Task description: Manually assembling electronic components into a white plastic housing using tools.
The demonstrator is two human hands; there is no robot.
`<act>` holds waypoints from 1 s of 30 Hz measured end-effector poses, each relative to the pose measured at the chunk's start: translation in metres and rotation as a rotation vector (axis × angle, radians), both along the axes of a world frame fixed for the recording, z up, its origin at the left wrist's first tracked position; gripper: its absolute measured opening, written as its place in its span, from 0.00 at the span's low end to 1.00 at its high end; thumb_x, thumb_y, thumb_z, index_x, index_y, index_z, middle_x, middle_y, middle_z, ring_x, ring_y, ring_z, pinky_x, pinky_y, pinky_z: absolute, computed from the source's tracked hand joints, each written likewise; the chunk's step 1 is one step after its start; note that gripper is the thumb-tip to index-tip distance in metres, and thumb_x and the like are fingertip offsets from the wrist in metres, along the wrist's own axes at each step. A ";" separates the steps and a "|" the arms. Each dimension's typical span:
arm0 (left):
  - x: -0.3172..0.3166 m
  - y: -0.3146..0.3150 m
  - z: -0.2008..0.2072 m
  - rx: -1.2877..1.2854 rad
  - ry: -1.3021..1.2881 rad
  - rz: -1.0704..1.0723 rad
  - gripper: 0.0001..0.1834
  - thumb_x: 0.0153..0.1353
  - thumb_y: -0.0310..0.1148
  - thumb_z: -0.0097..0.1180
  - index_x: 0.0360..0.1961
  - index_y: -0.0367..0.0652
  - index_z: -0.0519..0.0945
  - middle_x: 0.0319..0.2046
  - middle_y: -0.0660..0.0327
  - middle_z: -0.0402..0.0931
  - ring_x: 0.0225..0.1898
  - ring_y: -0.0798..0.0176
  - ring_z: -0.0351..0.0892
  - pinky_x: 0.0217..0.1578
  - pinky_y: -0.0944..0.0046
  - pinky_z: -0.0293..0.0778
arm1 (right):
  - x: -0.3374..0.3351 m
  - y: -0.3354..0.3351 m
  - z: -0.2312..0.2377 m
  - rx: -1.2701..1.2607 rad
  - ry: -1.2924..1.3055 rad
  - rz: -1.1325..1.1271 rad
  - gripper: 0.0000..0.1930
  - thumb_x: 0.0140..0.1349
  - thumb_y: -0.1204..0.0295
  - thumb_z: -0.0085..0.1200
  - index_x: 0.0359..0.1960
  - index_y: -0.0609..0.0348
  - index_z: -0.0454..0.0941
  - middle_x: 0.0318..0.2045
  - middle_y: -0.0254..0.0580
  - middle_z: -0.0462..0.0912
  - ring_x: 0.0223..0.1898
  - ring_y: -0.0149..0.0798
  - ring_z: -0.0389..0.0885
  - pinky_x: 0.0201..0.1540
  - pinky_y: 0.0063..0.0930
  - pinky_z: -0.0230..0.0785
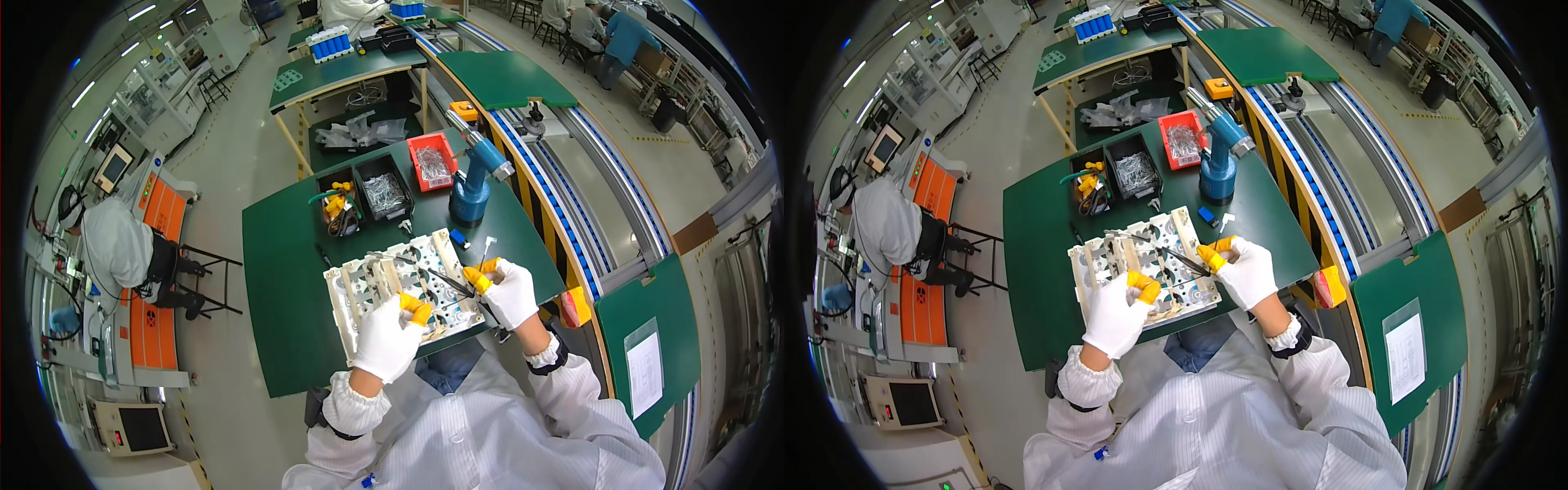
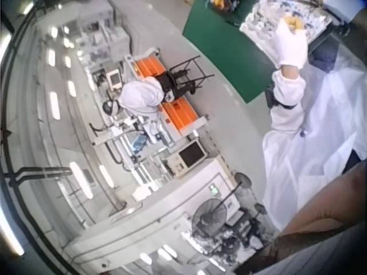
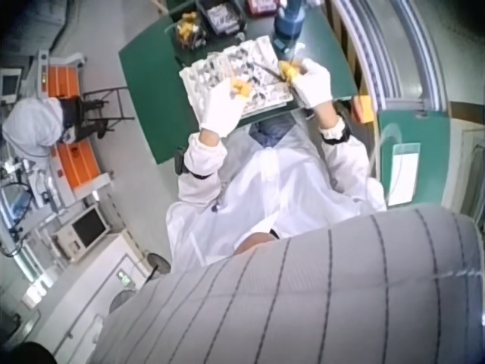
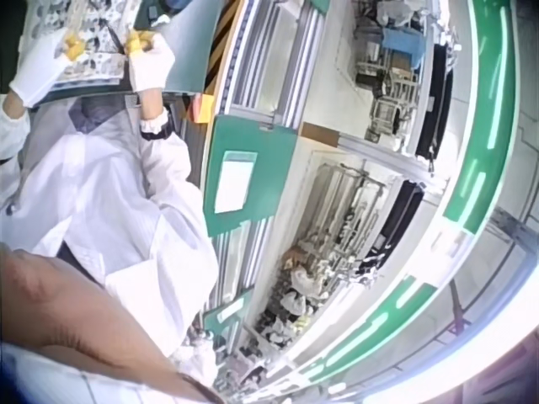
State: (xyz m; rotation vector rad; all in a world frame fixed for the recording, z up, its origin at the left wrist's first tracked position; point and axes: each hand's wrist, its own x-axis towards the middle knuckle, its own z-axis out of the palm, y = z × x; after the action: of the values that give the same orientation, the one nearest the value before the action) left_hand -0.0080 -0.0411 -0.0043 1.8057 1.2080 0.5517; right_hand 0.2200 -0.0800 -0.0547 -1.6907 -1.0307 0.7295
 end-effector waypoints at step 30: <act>-0.030 0.008 0.012 0.755 0.349 -0.321 0.12 0.59 0.33 0.64 0.43 0.43 0.83 0.37 0.58 0.81 0.33 0.50 0.83 0.33 0.56 0.79 | -0.010 0.027 0.036 0.396 -0.732 0.923 0.04 0.52 0.69 0.62 0.27 0.54 0.81 0.31 0.38 0.81 0.40 0.47 0.78 0.42 0.40 0.72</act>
State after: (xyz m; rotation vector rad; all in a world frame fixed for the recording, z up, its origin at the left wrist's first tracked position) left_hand -0.0378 -0.0333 0.0076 2.7700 0.9504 0.5594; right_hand 0.2101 -0.0533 -0.0190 -1.0723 -2.3680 0.3799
